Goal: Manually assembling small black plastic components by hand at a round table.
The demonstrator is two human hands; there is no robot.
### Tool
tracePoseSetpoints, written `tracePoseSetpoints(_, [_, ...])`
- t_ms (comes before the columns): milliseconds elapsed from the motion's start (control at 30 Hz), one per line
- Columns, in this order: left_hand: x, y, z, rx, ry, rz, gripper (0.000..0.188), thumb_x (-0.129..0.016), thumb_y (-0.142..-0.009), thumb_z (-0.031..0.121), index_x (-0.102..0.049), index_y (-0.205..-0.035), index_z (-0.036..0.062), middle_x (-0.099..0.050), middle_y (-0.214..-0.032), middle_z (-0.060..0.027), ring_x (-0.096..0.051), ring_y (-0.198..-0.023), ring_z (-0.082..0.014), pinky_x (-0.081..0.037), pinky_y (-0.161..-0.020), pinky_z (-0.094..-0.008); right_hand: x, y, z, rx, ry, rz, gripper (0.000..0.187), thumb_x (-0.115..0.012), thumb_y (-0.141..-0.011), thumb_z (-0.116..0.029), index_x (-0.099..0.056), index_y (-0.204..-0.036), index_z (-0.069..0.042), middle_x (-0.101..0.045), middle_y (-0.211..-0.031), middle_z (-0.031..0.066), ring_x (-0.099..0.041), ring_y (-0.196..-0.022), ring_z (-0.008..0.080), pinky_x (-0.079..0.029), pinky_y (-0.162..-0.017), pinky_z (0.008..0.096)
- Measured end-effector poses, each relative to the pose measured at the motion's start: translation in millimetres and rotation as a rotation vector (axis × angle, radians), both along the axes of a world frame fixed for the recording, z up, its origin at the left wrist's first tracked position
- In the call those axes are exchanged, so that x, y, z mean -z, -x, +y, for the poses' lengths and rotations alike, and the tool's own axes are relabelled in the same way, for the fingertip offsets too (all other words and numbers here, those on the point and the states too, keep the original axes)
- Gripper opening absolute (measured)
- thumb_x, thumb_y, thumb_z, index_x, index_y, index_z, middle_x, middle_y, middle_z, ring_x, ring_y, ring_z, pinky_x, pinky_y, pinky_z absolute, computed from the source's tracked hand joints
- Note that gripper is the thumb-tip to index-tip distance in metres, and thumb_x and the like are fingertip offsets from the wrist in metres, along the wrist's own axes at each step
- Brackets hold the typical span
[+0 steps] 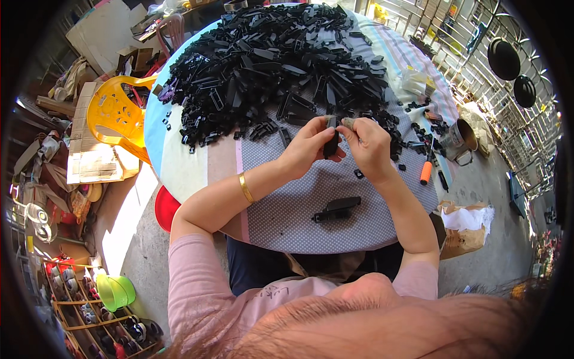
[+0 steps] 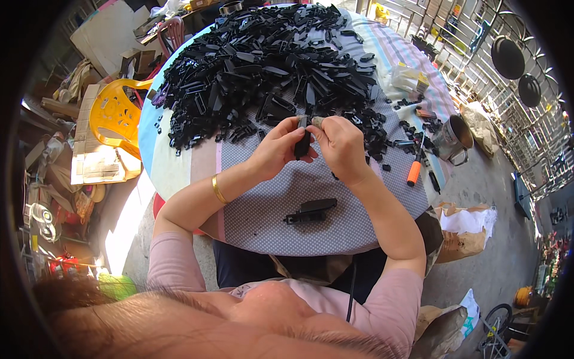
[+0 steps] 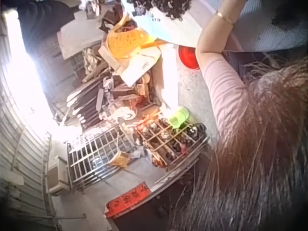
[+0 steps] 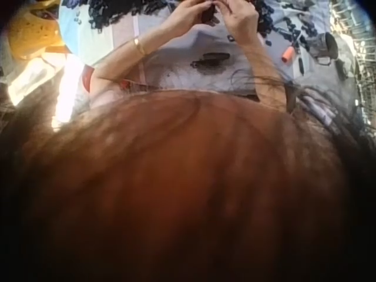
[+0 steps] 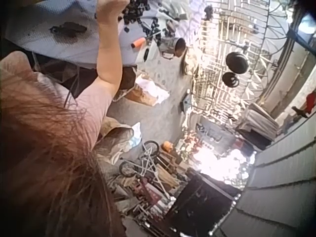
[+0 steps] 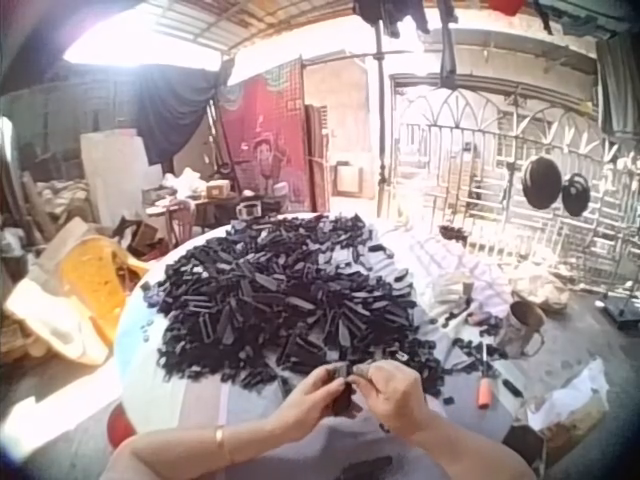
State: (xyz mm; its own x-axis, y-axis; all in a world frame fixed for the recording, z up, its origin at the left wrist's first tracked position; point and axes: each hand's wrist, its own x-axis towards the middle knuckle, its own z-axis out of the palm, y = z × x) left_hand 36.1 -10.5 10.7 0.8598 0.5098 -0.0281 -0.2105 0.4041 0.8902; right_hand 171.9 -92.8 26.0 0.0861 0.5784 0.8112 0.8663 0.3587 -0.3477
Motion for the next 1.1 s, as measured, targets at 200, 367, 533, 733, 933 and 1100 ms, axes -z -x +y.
tracePoseSetpoints(200, [-2, 0, -6, -0.031, -0.091, -0.019, 0.027, -0.041, -0.094, 0.015, -0.036, -0.114, -0.0017, -0.051, -0.092, -0.0099, -0.062, -0.074, -0.0200, -0.054, -0.063, -0.0309, 2, -4, -1, 0.018, 0.047, 0.026, 0.012, -0.066, -0.075, -0.006, -0.056, -0.073, 0.001, -0.055, -0.067, 0.0123, -0.055, -0.060, 0.0289, -0.044, -0.052, 0.0346])
tracePoseSetpoints(367, [-3, 0, -3, -0.073, -0.152, -0.012, 0.024, -0.040, -0.093, 0.014, -0.038, -0.111, -0.0021, -0.053, -0.087, -0.0096, -0.061, -0.066, -0.0178, -0.051, -0.054, -0.0271, 1, -3, 1, -0.077, 0.043, 0.045, 0.009, -0.064, -0.073, -0.002, -0.056, -0.075, 0.001, -0.056, -0.069, 0.0126, -0.055, -0.062, 0.0284, -0.045, -0.053, 0.0340])
tracePoseSetpoints(533, [-2, -1, -7, -0.137, -0.195, 0.035, 0.022, -0.041, -0.093, 0.015, -0.039, -0.107, -0.0023, -0.054, -0.082, -0.0096, -0.059, -0.060, -0.0155, -0.046, -0.047, -0.0247, 9, 2, 2, -0.077, 0.073, 0.134, 0.009, -0.062, -0.072, 0.001, -0.056, -0.078, 0.001, -0.056, -0.070, 0.0125, -0.057, -0.063, 0.0275, -0.046, -0.055, 0.0332])
tracePoseSetpoints(733, [-2, -1, -7, -0.103, -0.086, 0.001, 0.022, -0.040, -0.094, 0.017, -0.040, -0.109, 0.0007, -0.055, -0.075, -0.0075, -0.058, -0.059, -0.0138, -0.043, -0.046, -0.0218, 12, 0, 3, -0.062, 0.035, 0.084, 0.011, -0.061, -0.072, -0.001, -0.056, -0.081, 0.001, -0.057, -0.072, 0.0125, -0.057, -0.065, 0.0271, -0.047, -0.055, 0.0330])
tracePoseSetpoints(933, [-5, 1, -8, -0.254, -0.516, 0.192, 0.027, -0.048, -0.091, 0.020, -0.046, -0.106, -0.0027, -0.054, -0.067, -0.0070, -0.053, -0.054, -0.0123, -0.042, -0.048, -0.0242, 13, 5, 0, 0.160, 0.198, -0.403, 0.011, -0.054, -0.078, -0.011, -0.047, -0.072, -0.004, -0.050, -0.065, 0.0098, -0.056, -0.062, 0.0248, -0.047, -0.053, 0.0334])
tracePoseSetpoints(1100, [-3, 1, 3, -0.294, -0.901, 0.334, 0.025, -0.051, -0.089, 0.021, -0.060, -0.090, -0.0022, -0.056, -0.060, -0.0092, -0.052, -0.054, -0.0134, -0.043, -0.053, -0.0298, 17, -1, -1, 0.109, 0.308, -0.446, 0.011, -0.052, -0.079, -0.012, -0.048, -0.074, -0.003, -0.053, -0.067, 0.0109, -0.057, -0.061, 0.0259, -0.047, -0.054, 0.0343])
